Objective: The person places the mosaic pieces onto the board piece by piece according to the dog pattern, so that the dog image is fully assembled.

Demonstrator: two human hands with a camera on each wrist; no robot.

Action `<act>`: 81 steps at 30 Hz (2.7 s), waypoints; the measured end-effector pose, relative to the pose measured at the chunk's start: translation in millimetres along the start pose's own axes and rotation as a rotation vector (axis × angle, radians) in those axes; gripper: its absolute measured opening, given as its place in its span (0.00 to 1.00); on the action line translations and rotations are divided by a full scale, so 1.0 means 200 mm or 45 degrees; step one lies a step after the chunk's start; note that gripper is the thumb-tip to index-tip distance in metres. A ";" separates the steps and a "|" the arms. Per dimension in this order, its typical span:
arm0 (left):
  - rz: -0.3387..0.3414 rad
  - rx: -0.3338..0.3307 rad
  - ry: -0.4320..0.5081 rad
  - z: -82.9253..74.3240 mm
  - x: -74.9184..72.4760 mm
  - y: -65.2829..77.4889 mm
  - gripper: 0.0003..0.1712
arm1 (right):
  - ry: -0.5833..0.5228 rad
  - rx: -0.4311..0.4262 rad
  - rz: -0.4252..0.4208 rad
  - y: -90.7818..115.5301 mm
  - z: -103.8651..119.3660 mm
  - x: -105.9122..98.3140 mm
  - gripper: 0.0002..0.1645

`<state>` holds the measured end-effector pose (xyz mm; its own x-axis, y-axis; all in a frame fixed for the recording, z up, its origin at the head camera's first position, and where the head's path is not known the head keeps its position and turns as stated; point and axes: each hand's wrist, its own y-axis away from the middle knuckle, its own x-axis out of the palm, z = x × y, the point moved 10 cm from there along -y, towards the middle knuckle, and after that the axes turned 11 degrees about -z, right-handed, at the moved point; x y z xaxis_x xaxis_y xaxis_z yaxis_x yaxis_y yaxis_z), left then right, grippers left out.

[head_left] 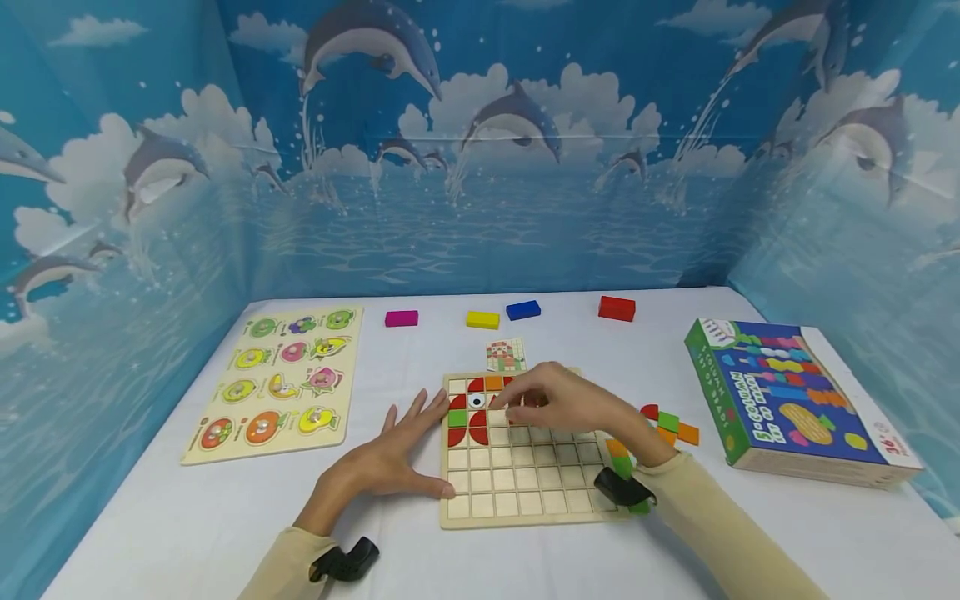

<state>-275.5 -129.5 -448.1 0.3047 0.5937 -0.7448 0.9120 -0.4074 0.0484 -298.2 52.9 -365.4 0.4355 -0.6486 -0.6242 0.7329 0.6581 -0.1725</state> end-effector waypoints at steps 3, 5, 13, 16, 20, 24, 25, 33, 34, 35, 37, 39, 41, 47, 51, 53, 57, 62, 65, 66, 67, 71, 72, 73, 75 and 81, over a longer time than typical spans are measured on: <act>-0.003 -0.013 0.000 0.00 0.00 0.00 0.74 | -0.050 0.075 -0.048 0.08 -0.07 -0.15 0.15; -0.004 -0.021 -0.004 0.00 0.00 0.00 0.74 | -0.066 0.119 -0.088 0.15 -0.13 -0.23 0.15; -0.019 -0.030 -0.005 0.00 -0.01 0.01 0.74 | 0.022 0.219 -0.208 0.39 -0.34 -0.44 0.15; -0.024 -0.028 -0.001 -0.01 -0.01 0.01 0.74 | 0.089 0.266 -0.194 0.45 -0.41 -0.49 0.15; -0.024 -0.024 -0.002 -0.01 -0.01 0.01 0.74 | 0.137 0.397 -0.173 0.53 -0.50 -0.53 0.15; -0.019 -0.034 -0.004 -0.01 0.00 0.00 0.74 | 0.091 0.399 -0.160 0.56 -0.53 -0.50 0.14; -0.017 -0.034 -0.007 -0.01 0.00 0.00 0.74 | 0.069 0.366 -0.156 0.56 -0.53 -0.49 0.13; -0.016 -0.023 0.000 0.00 -0.01 0.01 0.74 | -0.005 0.166 -0.083 0.52 -0.45 -0.35 0.10; -0.015 -0.020 0.001 0.00 -0.01 0.01 0.74 | 0.006 0.172 -0.068 0.52 -0.45 -0.34 0.10; -0.015 -0.017 0.003 0.00 -0.01 0.00 0.74 | 0.015 0.182 -0.052 0.52 -0.45 -0.33 0.10; -0.016 -0.012 0.001 0.00 0.00 0.00 0.74 | 0.044 0.210 -0.027 0.53 -0.44 -0.31 0.09; -0.023 -0.011 -0.001 -0.01 0.00 -0.01 0.74 | 0.078 0.243 -0.010 0.52 -0.44 -0.31 0.09; -0.024 -0.012 -0.007 -0.01 0.00 -0.01 0.74 | 0.100 0.279 0.001 0.52 -0.45 -0.31 0.10; -0.019 -0.018 -0.009 -0.01 0.00 0.00 0.74 | 0.133 0.368 0.042 0.50 -0.46 -0.29 0.12; -0.013 -0.023 0.001 -0.01 0.00 0.00 0.74 | 0.134 0.389 0.095 0.48 -0.44 -0.28 0.11; -0.011 -0.027 0.002 0.00 0.00 0.01 0.74 | 0.139 0.377 0.117 0.46 -0.42 -0.28 0.09; -0.014 -0.037 0.005 0.01 -0.01 0.01 0.74 | 0.156 0.303 0.116 0.40 -0.36 -0.28 0.06; -0.023 -0.048 0.019 0.02 -0.02 0.02 0.74 | 0.105 0.227 0.052 0.31 -0.26 -0.25 0.03; -0.027 -0.051 0.021 0.02 -0.02 0.02 0.74 | 0.045 0.218 0.025 0.25 -0.21 -0.21 0.02; -0.028 -0.053 0.020 0.02 -0.02 0.02 0.74 | 0.020 0.221 0.025 0.24 -0.20 -0.19 0.02; -0.027 -0.054 0.019 0.02 -0.02 0.02 0.74 | -0.006 0.226 0.030 0.23 -0.19 -0.17 0.02; -0.021 -0.052 0.020 0.01 -0.02 0.01 0.74 | -0.105 0.211 0.031 0.18 -0.16 -0.09 0.02; -0.017 -0.048 0.022 0.01 -0.01 0.01 0.74 | -0.129 0.205 0.016 0.16 -0.15 -0.07 0.02; -0.014 -0.042 0.022 0.00 -0.01 0.00 0.74 | -0.150 0.198 -0.004 0.15 -0.14 -0.06 0.03; -0.009 -0.034 0.026 -0.01 -0.01 0.00 0.74 | -0.186 0.191 -0.055 0.12 -0.13 -0.03 0.02; 0.002 -0.026 0.012 -0.01 -0.01 0.00 0.74 | -0.182 0.248 -0.186 0.06 -0.14 0.04 0.01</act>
<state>-275.6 -128.0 -445.5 0.3089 0.5996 -0.7383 0.9168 -0.3943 0.0634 -300.5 66.6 -393.5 0.3771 -0.7875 -0.4875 0.8740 0.4768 -0.0943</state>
